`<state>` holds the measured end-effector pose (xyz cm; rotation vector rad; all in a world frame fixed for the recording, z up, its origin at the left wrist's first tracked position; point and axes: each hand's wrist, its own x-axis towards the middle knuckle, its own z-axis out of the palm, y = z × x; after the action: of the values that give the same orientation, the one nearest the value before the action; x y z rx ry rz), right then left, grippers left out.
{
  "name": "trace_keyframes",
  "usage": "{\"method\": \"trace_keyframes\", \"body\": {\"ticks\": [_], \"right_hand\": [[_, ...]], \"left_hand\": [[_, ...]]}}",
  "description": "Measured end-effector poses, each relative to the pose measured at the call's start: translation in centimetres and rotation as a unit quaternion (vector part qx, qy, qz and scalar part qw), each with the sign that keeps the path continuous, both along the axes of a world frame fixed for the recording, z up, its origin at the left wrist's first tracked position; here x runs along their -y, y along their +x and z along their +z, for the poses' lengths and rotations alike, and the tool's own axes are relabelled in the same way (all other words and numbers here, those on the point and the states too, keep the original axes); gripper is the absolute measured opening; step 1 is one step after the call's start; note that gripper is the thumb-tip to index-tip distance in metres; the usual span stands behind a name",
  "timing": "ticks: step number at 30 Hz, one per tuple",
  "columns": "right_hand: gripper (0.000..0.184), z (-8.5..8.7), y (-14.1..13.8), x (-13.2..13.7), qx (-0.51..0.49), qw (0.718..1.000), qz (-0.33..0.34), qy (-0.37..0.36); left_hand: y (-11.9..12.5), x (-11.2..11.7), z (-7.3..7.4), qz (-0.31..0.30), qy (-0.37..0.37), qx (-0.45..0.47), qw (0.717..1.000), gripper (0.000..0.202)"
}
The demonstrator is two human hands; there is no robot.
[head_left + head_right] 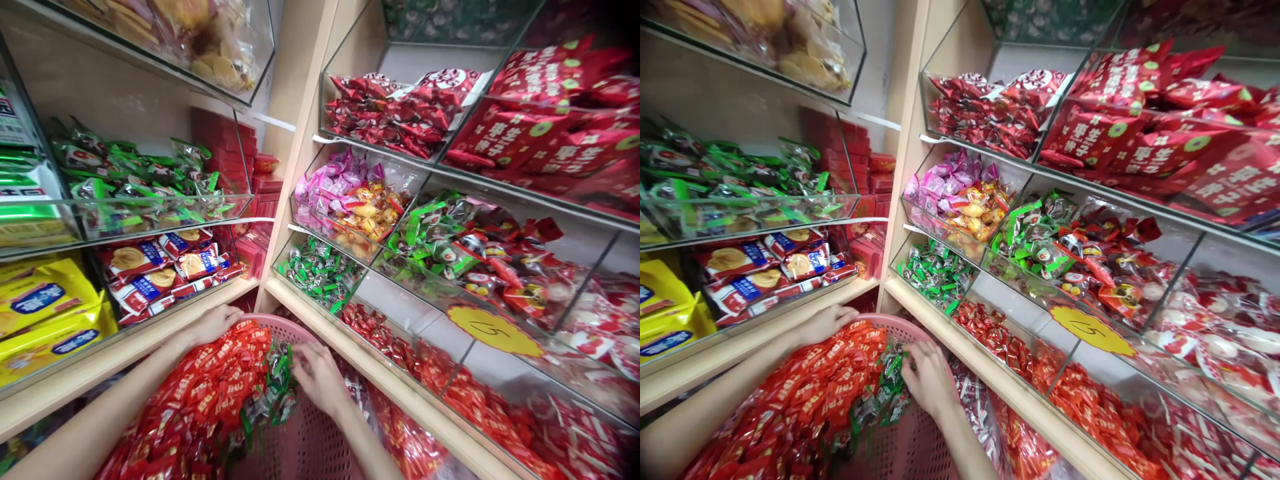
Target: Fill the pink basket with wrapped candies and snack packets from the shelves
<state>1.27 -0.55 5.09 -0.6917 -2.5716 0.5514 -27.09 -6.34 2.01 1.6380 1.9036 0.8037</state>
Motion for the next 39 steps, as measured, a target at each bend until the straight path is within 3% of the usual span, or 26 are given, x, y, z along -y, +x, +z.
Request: {"method": "trace_keyframes", "body": {"ticks": [5,10,15,22,27,32,36,39], "right_hand": [[0.032,4.1,-2.0,-2.8,-0.141,0.983,-0.099,0.066],[0.044,7.5,-4.6,-6.2,-0.058,0.955,-0.250,0.148],[0.039,7.6,-6.4,-7.6,0.045,0.937,-0.311,0.151],[0.046,6.9,-6.9,-8.2,0.032,0.933,-0.333,0.137],[0.054,6.9,-6.5,-8.3,-0.037,0.942,-0.306,0.129],[0.053,7.0,-5.3,-6.8,-0.179,0.951,-0.231,0.101],[0.047,6.3,-3.0,-3.0,-0.198,0.974,-0.100,0.040],[0.031,4.9,-0.9,0.1,-0.065,0.997,0.050,0.009]], "left_hand": [[0.1,0.0,0.3,0.009,-0.012,-0.001,1.000,0.046],[0.8,0.3,1.5,0.021,-0.020,-0.012,1.000,0.043],[0.8,0.3,1.5,0.028,-0.026,-0.008,0.999,0.042],[-0.1,-0.1,0.0,0.023,-0.017,-0.008,1.000,0.043],[0.0,0.0,0.1,0.016,-0.006,-0.016,1.000,0.042],[0.5,0.3,0.7,0.026,-0.020,0.002,0.999,0.040],[0.7,0.3,1.1,0.022,-0.021,0.007,1.000,0.040],[0.6,0.3,1.1,0.013,-0.012,0.002,1.000,0.040]]}}
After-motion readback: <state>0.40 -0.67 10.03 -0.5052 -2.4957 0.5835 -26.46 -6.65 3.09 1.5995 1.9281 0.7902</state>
